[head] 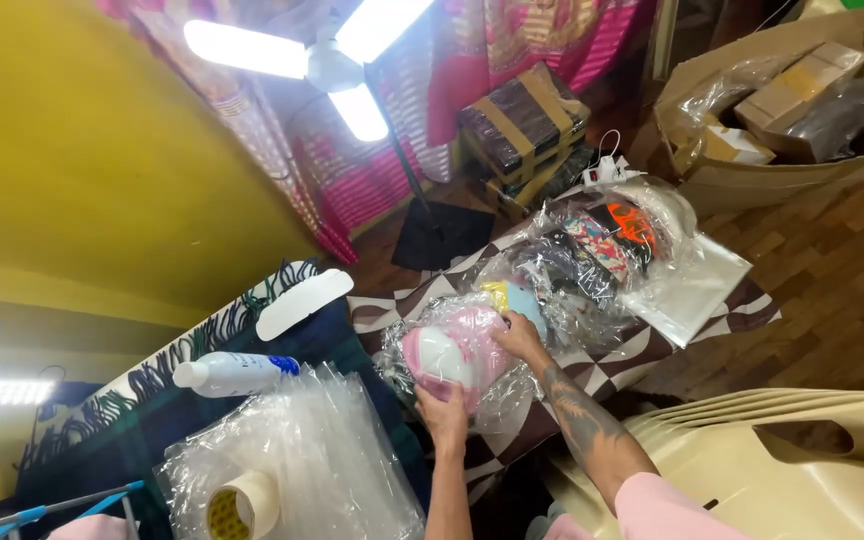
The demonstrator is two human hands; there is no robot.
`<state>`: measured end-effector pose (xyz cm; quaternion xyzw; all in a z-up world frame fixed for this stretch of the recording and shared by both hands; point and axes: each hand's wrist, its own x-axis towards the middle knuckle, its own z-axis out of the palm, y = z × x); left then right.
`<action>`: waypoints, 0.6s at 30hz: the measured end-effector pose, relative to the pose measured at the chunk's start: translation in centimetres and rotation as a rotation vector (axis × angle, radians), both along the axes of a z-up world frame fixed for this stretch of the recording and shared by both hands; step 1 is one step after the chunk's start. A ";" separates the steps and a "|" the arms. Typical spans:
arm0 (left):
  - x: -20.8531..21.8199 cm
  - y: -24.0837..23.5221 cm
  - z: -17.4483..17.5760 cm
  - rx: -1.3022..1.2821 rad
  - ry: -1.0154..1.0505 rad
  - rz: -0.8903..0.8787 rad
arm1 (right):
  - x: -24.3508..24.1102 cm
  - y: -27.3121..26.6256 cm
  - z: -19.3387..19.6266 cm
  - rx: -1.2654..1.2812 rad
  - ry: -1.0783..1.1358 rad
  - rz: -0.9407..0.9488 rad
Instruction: The person removes a pink cap from a plastic bag and uses a brush to clean its surface. They then place the cap on a nearby rack and proceed to fold a piece of plastic wrap on the table.
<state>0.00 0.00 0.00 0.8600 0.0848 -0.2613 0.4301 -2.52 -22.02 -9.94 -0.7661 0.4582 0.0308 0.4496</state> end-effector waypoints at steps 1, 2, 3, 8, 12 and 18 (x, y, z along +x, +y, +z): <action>0.6 -0.2 -0.7 0.002 0.001 0.002 | -0.3 0.1 1.5 0.002 0.001 0.002; 1.1 -0.3 -1.4 -0.002 0.022 0.069 | -0.5 0.2 3.1 0.058 -0.022 -0.039; 1.7 -0.2 -2.1 -0.003 0.045 0.140 | -0.7 0.6 4.6 0.118 -0.044 -0.075; 1.4 -1.0 1.7 0.034 -0.065 0.223 | -1.7 -0.2 5.9 0.136 -0.153 -0.128; 1.4 -2.0 3.1 -0.066 -0.129 0.227 | -2.5 -1.0 6.1 0.093 -0.203 -0.133; 1.8 -0.4 11.8 -0.623 -0.032 0.207 | -4.0 -0.3 7.3 0.637 -0.660 -0.417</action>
